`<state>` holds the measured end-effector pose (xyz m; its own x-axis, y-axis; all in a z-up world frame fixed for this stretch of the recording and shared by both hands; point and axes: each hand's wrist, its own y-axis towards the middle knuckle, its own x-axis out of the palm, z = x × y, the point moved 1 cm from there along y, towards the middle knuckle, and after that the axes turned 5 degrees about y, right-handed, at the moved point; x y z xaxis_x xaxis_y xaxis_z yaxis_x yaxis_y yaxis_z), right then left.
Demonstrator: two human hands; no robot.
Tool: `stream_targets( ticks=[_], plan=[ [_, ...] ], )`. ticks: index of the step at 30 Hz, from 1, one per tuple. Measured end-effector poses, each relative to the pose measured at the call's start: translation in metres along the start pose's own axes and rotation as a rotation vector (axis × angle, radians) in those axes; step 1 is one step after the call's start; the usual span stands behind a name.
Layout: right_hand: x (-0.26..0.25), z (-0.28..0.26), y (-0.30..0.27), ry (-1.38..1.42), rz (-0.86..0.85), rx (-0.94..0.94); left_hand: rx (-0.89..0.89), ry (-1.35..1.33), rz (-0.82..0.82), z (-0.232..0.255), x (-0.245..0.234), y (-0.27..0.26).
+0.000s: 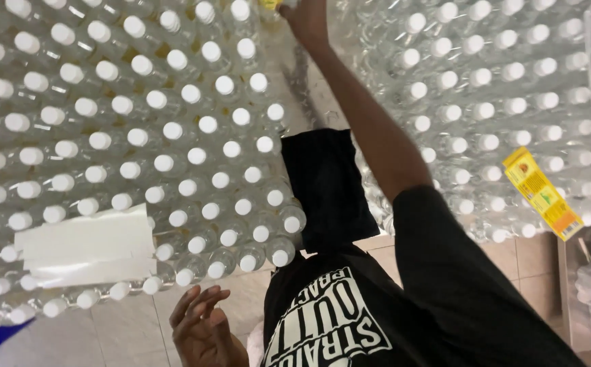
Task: Manually applying adhesive labels to clear plastic water bottles in a production environment.
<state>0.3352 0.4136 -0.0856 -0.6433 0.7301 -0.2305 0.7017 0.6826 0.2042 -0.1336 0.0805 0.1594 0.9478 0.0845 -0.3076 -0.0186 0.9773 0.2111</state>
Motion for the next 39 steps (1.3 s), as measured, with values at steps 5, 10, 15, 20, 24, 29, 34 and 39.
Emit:
stream_targets(
  ticks=[5, 10, 15, 20, 24, 29, 34, 39],
  plan=[
    [-0.097, -0.059, -0.082, -0.063, 0.042, -0.041, 0.121, -0.268, -0.168, 0.011, 0.022, 0.024],
    [-0.226, -0.177, -0.205, -0.387, 0.096, -0.028, 0.228, -0.384, -0.39, 0.013, 0.028, 0.03],
    [-0.277, -0.173, -0.234, -0.584, 0.045, 0.058, 0.19, -0.471, -0.498, 0.002, 0.021, 0.017],
    [-0.224, -0.153, -0.151, -0.648, -0.077, -0.137, 0.225, -0.419, -0.513, 0.02, -0.002, 0.011],
    [-0.16, -0.114, -0.039, -0.669, -0.186, -0.202, 0.159, -0.327, -0.389, 0.011, -0.021, 0.001],
    [-0.098, -0.064, 0.069, -0.742, -0.21, -0.176, -0.046, -0.123, -0.219, 0.026, -0.031, -0.011],
    [-0.066, -0.022, 0.086, -0.858, -0.127, -0.061, -0.077, -0.048, -0.208, 0.01, -0.036, -0.022],
    [-0.076, -0.028, 0.015, -0.707, 0.116, -0.431, -0.033, -0.096, -0.277, 0.008, -0.029, -0.009]
  ],
)
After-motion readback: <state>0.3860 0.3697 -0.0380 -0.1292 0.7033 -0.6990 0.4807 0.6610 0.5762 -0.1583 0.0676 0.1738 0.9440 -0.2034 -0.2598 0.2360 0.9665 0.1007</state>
